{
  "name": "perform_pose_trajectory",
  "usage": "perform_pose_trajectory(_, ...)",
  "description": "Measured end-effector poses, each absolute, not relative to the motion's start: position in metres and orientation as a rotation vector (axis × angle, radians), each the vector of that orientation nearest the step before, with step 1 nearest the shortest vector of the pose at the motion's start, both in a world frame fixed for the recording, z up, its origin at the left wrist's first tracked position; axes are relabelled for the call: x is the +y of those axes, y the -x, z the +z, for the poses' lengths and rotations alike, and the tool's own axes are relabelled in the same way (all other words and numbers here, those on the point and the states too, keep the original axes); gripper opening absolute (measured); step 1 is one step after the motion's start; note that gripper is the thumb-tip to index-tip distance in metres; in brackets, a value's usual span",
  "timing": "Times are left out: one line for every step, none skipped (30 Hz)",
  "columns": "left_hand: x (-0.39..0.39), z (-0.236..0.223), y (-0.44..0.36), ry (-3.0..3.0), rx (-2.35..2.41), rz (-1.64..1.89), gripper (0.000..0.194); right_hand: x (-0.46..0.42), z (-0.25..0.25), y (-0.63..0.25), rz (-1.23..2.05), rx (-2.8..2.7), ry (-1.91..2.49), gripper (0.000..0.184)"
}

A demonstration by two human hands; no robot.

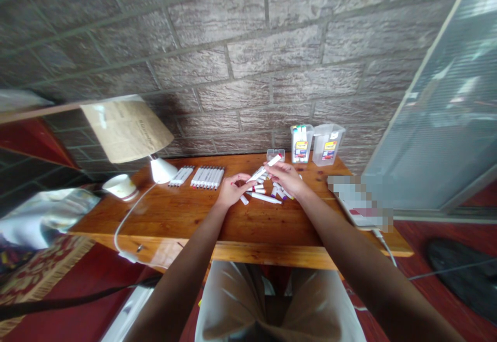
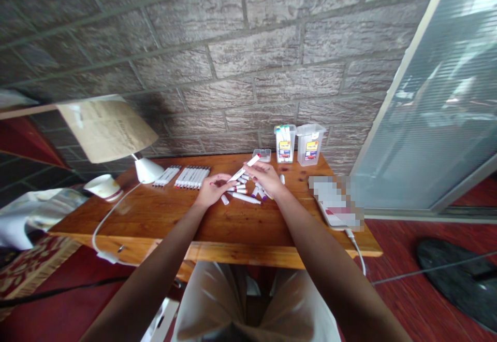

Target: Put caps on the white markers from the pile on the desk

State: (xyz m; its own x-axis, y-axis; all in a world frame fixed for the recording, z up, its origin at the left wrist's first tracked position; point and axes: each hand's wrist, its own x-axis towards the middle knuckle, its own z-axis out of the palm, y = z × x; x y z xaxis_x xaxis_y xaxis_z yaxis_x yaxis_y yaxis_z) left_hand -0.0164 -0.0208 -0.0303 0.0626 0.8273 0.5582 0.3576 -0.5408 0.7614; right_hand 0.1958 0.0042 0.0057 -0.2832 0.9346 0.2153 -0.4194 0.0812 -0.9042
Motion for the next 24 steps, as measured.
perform_pose_trajectory(-0.021, -0.031, 0.016, -1.924, 1.185, 1.477, 0.028, 0.005, 0.006, -0.196, 1.485, -1.161, 0.608, 0.033)
perform_pose_trajectory(-0.021, -0.031, 0.016, -1.921, 1.191, 1.471, 0.028, 0.005, 0.007, -0.197, 1.483, -1.132, 0.592, 0.031)
perform_pose_trajectory(-0.021, -0.031, 0.016, -1.916, 1.196, 1.470, 0.028, 0.006, 0.008, -0.197, 1.486, -1.099, 0.569, 0.028)
perform_pose_trajectory(-0.021, -0.031, 0.016, -1.911, 1.199, 1.472, 0.027, 0.007, 0.010, -0.198, 1.492, -1.064, 0.543, 0.027)
perform_pose_trajectory(-0.021, -0.030, 0.016, -1.909, 1.201, 1.476, 0.027, 0.007, 0.011, -0.199, 1.501, -1.023, 0.520, 0.026)
perform_pose_trajectory(-0.021, -0.030, 0.016, -1.910, 1.201, 1.478, 0.026, 0.008, 0.012, -0.200, 1.511, -0.979, 0.501, 0.026)
perform_pose_trajectory(-0.021, -0.030, 0.016, -1.913, 1.201, 1.479, 0.026, 0.009, 0.014, -0.201, 1.521, -0.931, 0.486, 0.026)
perform_pose_trajectory(-0.021, -0.029, 0.016, -1.918, 1.203, 1.477, 0.026, 0.010, 0.015, -0.202, 1.534, -0.886, 0.471, 0.027)
perform_pose_trajectory(-0.022, -0.029, 0.016, -1.919, 1.207, 1.474, 0.026, 0.011, 0.016, -0.203, 1.548, -0.844, 0.458, 0.027)
perform_pose_trajectory(-0.022, -0.028, 0.016, -1.919, 1.215, 1.469, 0.026, 0.012, 0.017, -0.204, 1.561, -0.805, 0.447, 0.027)
perform_pose_trajectory(-0.022, -0.027, 0.016, -1.918, 1.226, 1.464, 0.027, 0.013, 0.018, -0.205, 1.575, -0.770, 0.436, 0.025)
perform_pose_trajectory(-0.023, -0.026, 0.016, -1.918, 1.239, 1.460, 0.028, 0.013, 0.018, -0.205, 1.588, -0.737, 0.430, 0.024)
perform_pose_trajectory(-0.024, -0.026, 0.016, -1.919, 1.252, 1.453, 0.029, 0.014, 0.019, -0.206, 1.599, -0.705, 0.428, 0.022)
perform_pose_trajectory(-0.024, -0.025, 0.016, -1.920, 1.263, 1.447, 0.030, 0.014, 0.019, -0.206, 1.612, -0.675, 0.429, 0.019)
perform_pose_trajectory(-0.025, -0.024, 0.016, -1.922, 1.272, 1.441, 0.031, 0.014, 0.020, -0.206, 1.626, -0.649, 0.430, 0.016)
perform_pose_trajectory(-0.025, -0.023, 0.016, -1.924, 1.281, 1.436, 0.032, 0.014, 0.021, -0.207, 1.641, -0.629, 0.427, 0.013)
perform_pose_trajectory(-0.025, -0.023, 0.016, -1.924, 1.288, 1.435, 0.032, 0.014, 0.023, -0.207, 1.660, -0.616, 0.422, 0.011)
perform_pose_trajectory(-0.025, -0.022, 0.016, -1.925, 1.294, 1.436, 0.033, 0.013, 0.024, -0.207, 1.685, -0.607, 0.410, 0.009)
perform_pose_trajectory(-0.025, -0.022, 0.016, -1.926, 1.298, 1.438, 0.033, 0.012, 0.026, -0.208, 1.715, -0.603, 0.390, 0.010)
perform_pose_trajectory(-0.025, -0.021, 0.016, -1.925, 1.300, 1.443, 0.034, 0.011, 0.028, -0.209, 1.744, -0.600, 0.365, 0.012)
perform_pose_trajectory(-0.025, -0.021, 0.016, -1.924, 1.299, 1.448, 0.034, 0.010, 0.030, -0.210, 1.771, -0.599, 0.336, 0.018)
perform_pose_trajectory(-0.025, -0.021, 0.016, -1.922, 1.297, 1.454, 0.035, 0.008, 0.032, -0.212, 1.797, -0.600, 0.305, 0.026)
perform_pose_trajectory(-0.025, -0.021, 0.016, -1.919, 1.294, 1.461, 0.036, 0.007, 0.033, -0.213, 1.817, -0.604, 0.272, 0.036)
perform_pose_trajectory(-0.025, -0.021, 0.016, -1.916, 1.293, 1.464, 0.036, 0.005, 0.034, -0.215, 1.828, -0.610, 0.242, 0.046)
